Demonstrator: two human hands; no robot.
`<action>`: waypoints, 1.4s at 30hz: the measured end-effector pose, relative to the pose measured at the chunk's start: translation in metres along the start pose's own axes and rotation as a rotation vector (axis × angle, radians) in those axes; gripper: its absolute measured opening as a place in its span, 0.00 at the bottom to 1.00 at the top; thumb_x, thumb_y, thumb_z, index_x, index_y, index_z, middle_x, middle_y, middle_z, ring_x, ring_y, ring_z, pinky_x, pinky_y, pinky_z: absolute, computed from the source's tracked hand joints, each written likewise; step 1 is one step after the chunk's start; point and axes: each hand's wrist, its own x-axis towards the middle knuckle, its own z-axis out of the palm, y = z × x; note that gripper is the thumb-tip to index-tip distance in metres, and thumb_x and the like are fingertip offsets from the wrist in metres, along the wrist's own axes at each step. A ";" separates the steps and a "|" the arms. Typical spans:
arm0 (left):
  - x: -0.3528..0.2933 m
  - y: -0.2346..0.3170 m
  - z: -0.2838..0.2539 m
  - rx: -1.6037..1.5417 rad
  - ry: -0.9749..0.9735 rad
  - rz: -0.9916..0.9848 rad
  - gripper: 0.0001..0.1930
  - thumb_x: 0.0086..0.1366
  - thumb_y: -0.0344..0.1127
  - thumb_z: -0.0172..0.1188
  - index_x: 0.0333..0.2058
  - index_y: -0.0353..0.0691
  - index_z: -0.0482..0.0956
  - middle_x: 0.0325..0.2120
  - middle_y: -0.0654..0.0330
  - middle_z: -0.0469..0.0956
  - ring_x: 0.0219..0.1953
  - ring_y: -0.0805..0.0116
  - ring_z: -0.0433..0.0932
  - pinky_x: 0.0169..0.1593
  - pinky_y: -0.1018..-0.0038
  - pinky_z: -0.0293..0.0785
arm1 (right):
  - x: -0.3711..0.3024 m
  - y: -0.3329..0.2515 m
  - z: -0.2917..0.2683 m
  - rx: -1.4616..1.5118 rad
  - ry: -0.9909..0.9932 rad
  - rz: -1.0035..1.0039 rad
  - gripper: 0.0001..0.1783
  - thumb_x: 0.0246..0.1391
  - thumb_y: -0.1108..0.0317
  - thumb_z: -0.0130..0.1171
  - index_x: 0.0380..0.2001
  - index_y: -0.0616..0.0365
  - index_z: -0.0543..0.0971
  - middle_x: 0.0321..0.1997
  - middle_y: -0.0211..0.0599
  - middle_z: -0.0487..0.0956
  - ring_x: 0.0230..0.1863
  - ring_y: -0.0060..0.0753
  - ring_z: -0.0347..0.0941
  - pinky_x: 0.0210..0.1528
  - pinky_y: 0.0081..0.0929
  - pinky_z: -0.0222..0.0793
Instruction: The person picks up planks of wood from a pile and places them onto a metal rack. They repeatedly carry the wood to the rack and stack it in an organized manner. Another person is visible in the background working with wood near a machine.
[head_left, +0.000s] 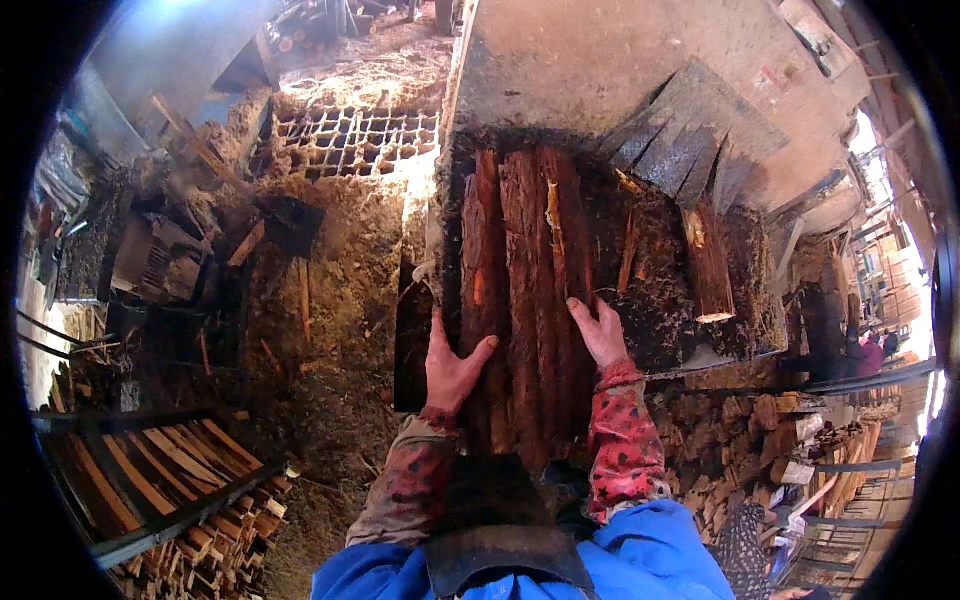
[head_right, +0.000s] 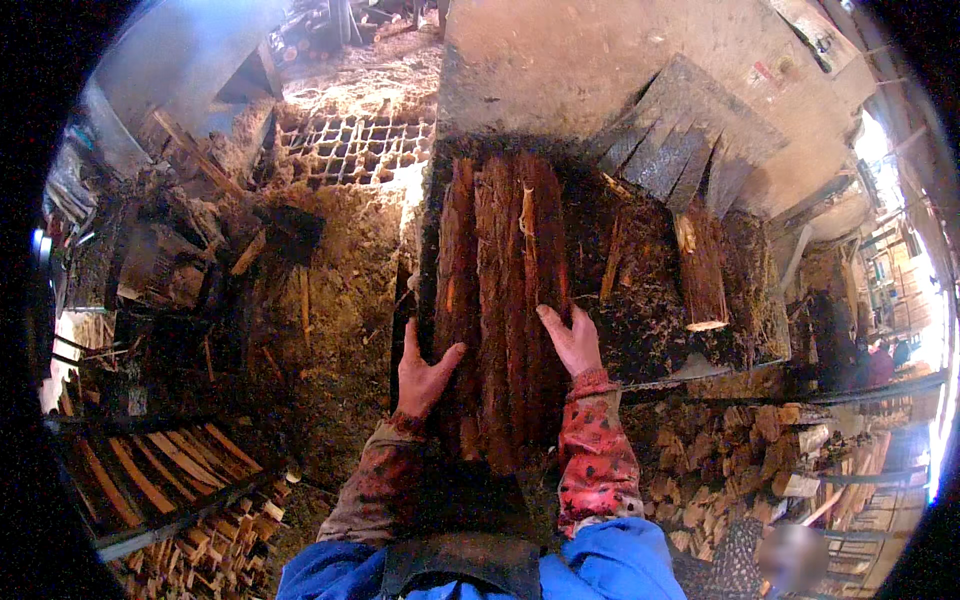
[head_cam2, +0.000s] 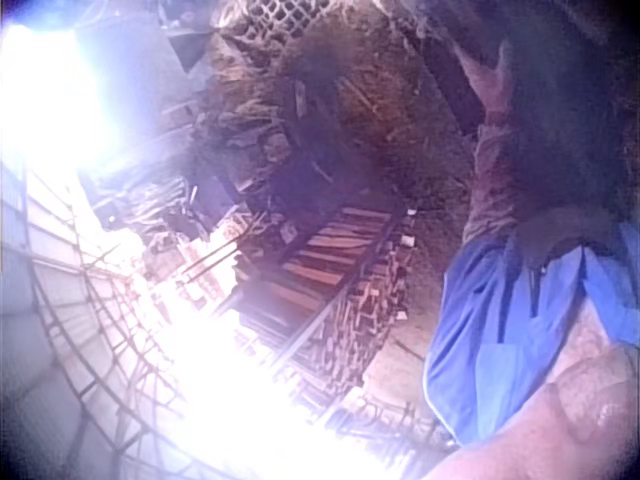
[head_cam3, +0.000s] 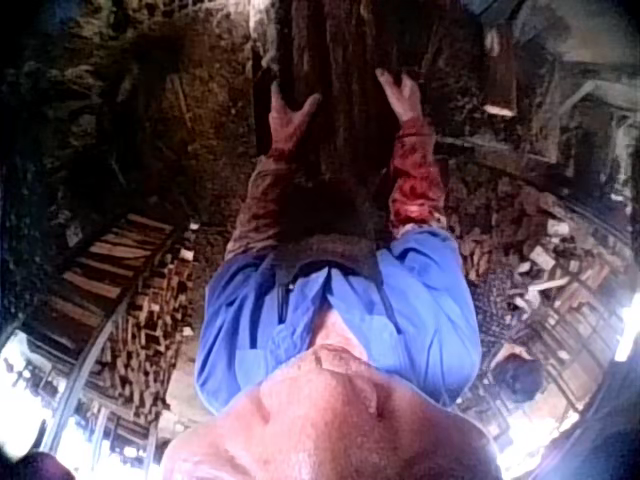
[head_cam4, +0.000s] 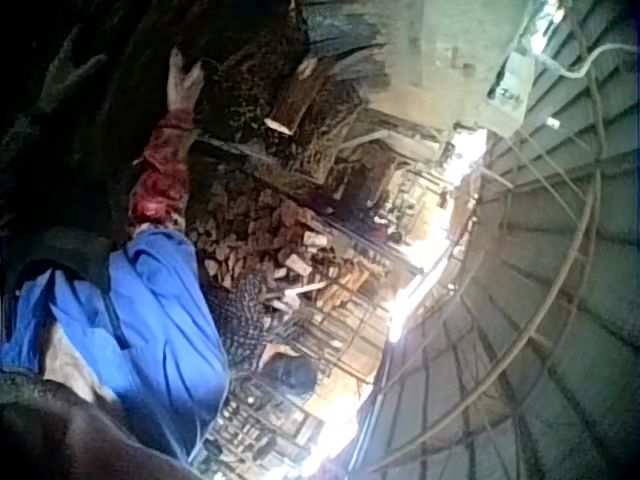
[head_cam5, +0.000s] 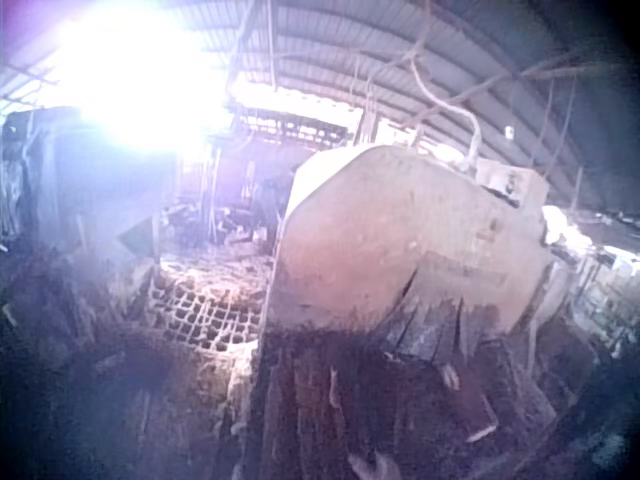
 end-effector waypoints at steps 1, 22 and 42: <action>-0.004 0.011 -0.004 -0.094 -0.067 -0.055 0.52 0.51 0.50 0.71 0.64 0.27 0.51 0.59 0.42 0.63 0.60 0.57 0.65 0.61 0.68 0.62 | -0.003 0.011 -0.001 -0.017 0.033 -0.010 0.42 0.51 0.40 0.61 0.51 0.73 0.70 0.49 0.49 0.76 0.50 0.42 0.73 0.52 0.34 0.67; -0.096 -0.035 -0.129 -0.354 -0.413 -0.593 0.27 0.58 0.44 0.67 0.50 0.33 0.73 0.42 0.61 0.77 0.44 0.72 0.74 0.50 0.73 0.70 | -0.188 0.001 0.065 0.288 0.108 0.149 0.28 0.58 0.56 0.59 0.51 0.69 0.70 0.49 0.38 0.74 0.48 0.29 0.70 0.52 0.30 0.67; -0.071 -0.021 -0.113 -0.255 -0.531 -0.639 0.34 0.59 0.58 0.62 0.55 0.37 0.70 0.47 0.58 0.76 0.46 0.64 0.76 0.50 0.66 0.71 | -0.155 0.018 0.060 0.425 -0.407 0.333 0.62 0.39 0.32 0.64 0.63 0.73 0.57 0.63 0.57 0.64 0.64 0.49 0.61 0.63 0.39 0.56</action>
